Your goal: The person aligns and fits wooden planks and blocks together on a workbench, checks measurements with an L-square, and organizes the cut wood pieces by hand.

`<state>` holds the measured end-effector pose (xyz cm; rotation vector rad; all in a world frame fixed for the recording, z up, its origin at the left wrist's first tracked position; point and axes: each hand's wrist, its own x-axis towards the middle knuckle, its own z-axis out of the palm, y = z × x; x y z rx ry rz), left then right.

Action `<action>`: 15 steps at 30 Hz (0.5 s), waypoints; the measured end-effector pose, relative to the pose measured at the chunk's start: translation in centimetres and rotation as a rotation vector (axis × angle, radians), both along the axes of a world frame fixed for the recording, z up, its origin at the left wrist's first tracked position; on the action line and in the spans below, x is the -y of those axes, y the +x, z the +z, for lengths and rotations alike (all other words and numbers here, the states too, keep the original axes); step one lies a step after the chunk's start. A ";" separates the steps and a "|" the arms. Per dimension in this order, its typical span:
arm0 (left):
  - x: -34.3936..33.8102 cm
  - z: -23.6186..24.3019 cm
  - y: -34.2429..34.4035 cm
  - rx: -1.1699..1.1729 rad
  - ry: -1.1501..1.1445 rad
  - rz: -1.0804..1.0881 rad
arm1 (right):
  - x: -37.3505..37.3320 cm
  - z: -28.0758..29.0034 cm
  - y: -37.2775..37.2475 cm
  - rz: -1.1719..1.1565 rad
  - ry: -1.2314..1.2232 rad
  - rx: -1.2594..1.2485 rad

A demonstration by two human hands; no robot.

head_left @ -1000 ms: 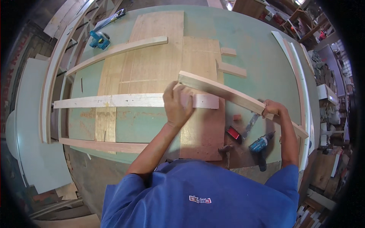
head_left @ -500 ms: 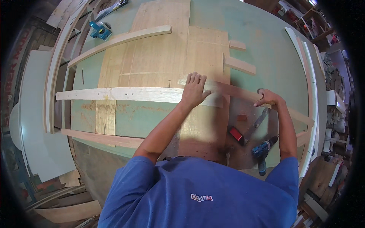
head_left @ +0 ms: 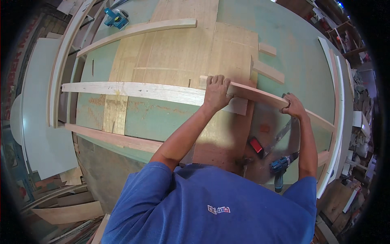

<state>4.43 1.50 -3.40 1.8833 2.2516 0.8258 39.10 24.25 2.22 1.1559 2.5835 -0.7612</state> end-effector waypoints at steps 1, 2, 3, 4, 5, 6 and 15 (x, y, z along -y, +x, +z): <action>0.0 0.2 0.1 0.002 0.000 0.004 | 0.6 -0.1 -0.1 0.038 0.155 -0.005; -0.1 0.4 0.2 0.028 -0.066 0.024 | 1.1 -0.2 -0.2 0.076 0.310 -0.010; -0.1 0.6 0.2 0.053 -0.131 0.043 | 1.5 -0.3 -0.3 0.079 0.311 -0.009; 0.0 0.2 0.1 0.055 -0.131 0.043 | 2.1 -0.5 -0.3 0.064 0.418 -0.029; 0.0 -0.1 -0.1 0.043 -0.113 0.035 | 2.6 -0.8 -0.4 0.049 0.525 -0.049; 0.0 -0.4 -0.2 0.031 -0.096 0.028 | 3.2 -1.1 -0.5 0.050 0.526 -0.048; 0.6 0.0 -1.3 0.052 -0.073 -0.071 | 5.0 -2.1 -0.7 0.056 0.743 -0.110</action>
